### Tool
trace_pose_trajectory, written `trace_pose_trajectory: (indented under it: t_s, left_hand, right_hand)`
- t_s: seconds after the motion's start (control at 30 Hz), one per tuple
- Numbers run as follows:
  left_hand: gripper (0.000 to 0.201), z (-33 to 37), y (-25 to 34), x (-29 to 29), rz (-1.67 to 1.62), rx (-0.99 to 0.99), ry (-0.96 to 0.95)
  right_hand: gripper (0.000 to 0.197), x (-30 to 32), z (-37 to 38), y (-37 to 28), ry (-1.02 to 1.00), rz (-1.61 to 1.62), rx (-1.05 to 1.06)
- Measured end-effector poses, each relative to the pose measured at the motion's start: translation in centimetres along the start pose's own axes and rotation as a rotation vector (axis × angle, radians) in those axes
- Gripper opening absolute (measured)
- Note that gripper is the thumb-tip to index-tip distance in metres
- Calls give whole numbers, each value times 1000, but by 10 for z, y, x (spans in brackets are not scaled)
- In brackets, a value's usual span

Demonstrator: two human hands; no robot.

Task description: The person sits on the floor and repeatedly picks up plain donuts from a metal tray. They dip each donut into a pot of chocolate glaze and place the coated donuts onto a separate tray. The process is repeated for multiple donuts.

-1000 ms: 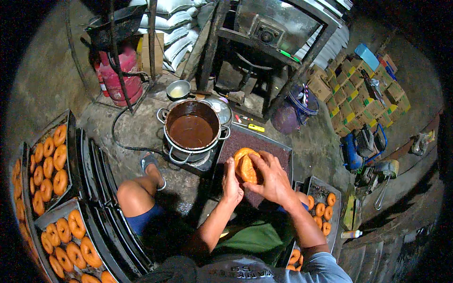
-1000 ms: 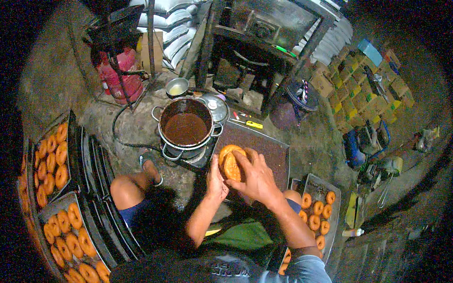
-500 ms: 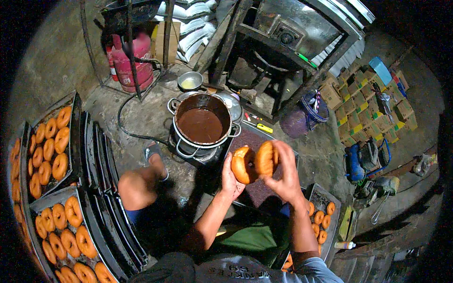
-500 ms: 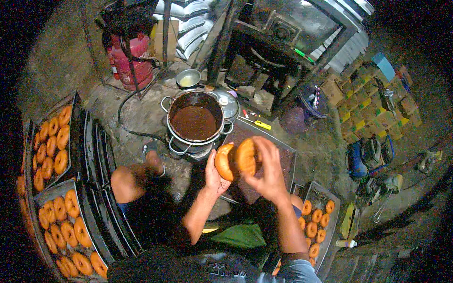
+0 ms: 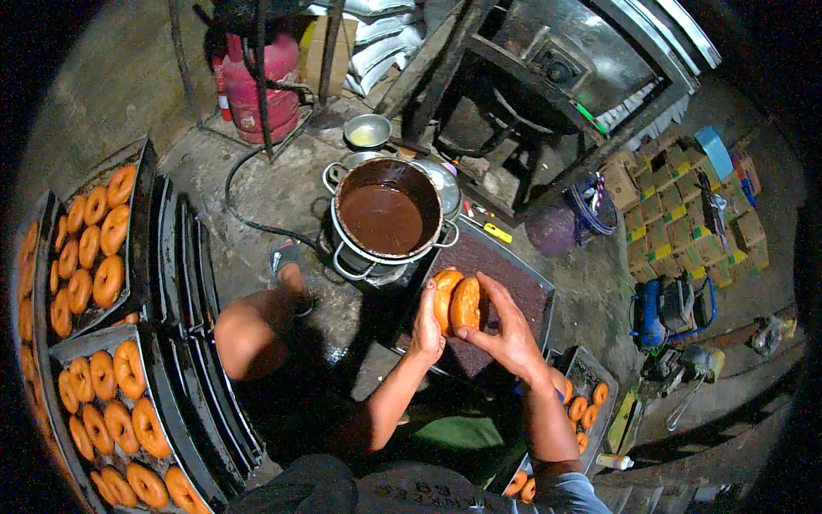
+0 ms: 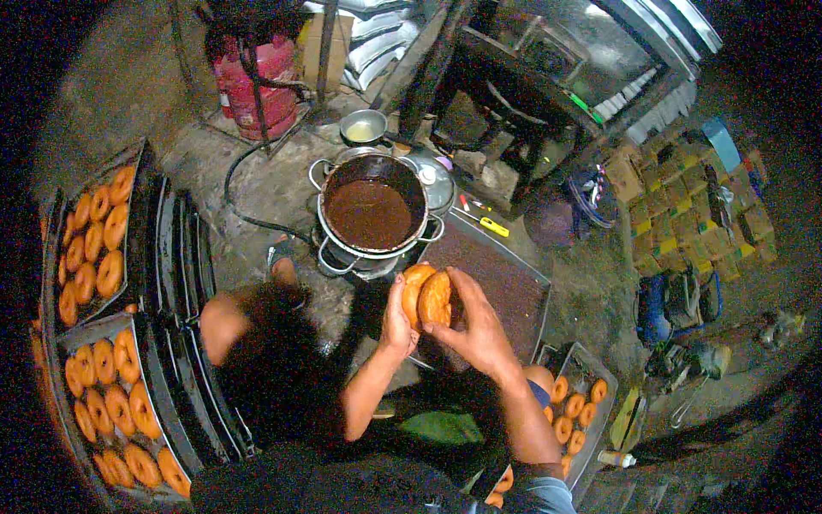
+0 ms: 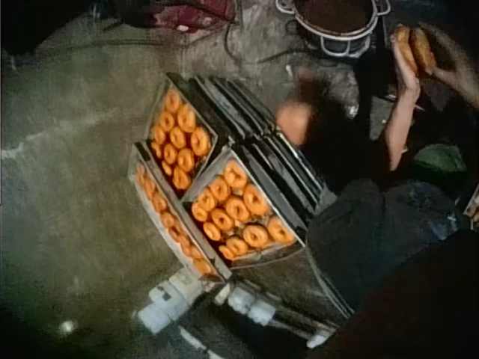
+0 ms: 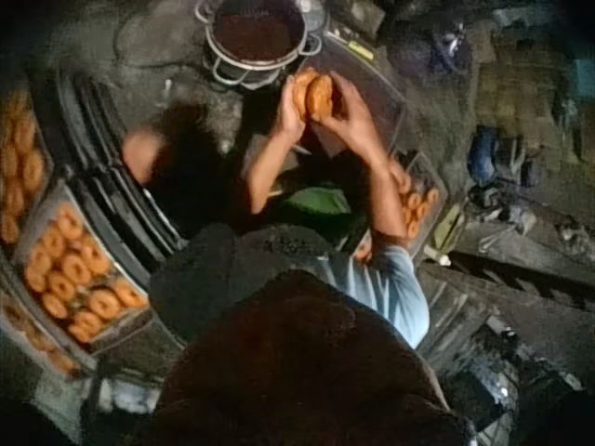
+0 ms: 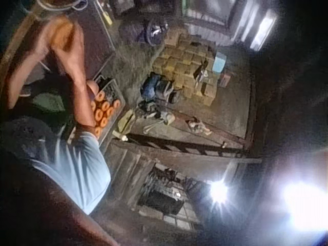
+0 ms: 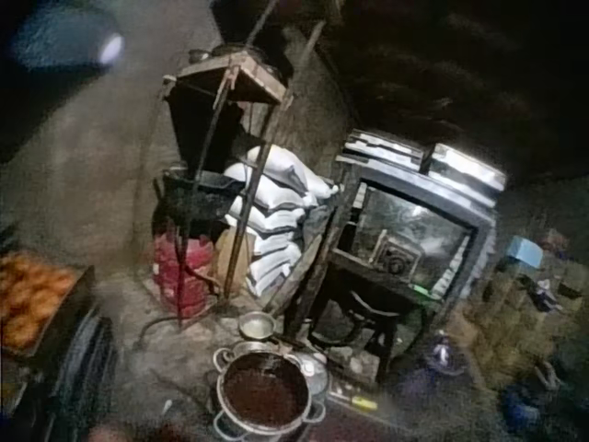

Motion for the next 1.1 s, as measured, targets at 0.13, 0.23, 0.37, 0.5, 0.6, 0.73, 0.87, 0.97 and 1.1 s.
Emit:
trace_pose_trajectory:
  t_s: [0.13,0.23,0.37,0.5,0.6,0.73,0.87,0.97,1.1]
  left_hand:
    - [54,7,6,7,136,-114,-36]
    - [54,14,24,11,109,-165,12]
    - [58,32,68,27,-26,-284,165]
    - [60,50,109,56,-119,-465,299]
    - [61,61,124,79,-59,-594,332]
    - [65,71,113,104,-70,-578,423]
    - [65,75,101,116,7,-566,472]
    - [66,78,98,121,-20,-537,520]
    - [67,79,99,125,-78,-462,609]
  right_hand:
    - [84,-10,16,1,-172,120,-60]
    - [78,-19,44,-6,-251,238,-11]
    - [80,-28,119,-19,-307,591,44]
    - [71,-73,221,-13,-504,914,-271]
    - [67,-123,279,-10,-455,594,-144]
    - [72,-176,310,-9,-176,-354,336]
    - [58,-215,321,-3,-181,-586,415]
    - [56,-229,325,-3,-164,-633,409]
    - [56,-231,326,-5,-206,-676,362]
Point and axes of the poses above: each hand's wrist, its own z-axis towards the middle knuckle, its own x-axis out of the back of the hand, y = z × x, the point moved 4 cm from there along z, towards the middle knuckle, and after that the axes turned 15 degrees about -x, right-handed, at the moved point
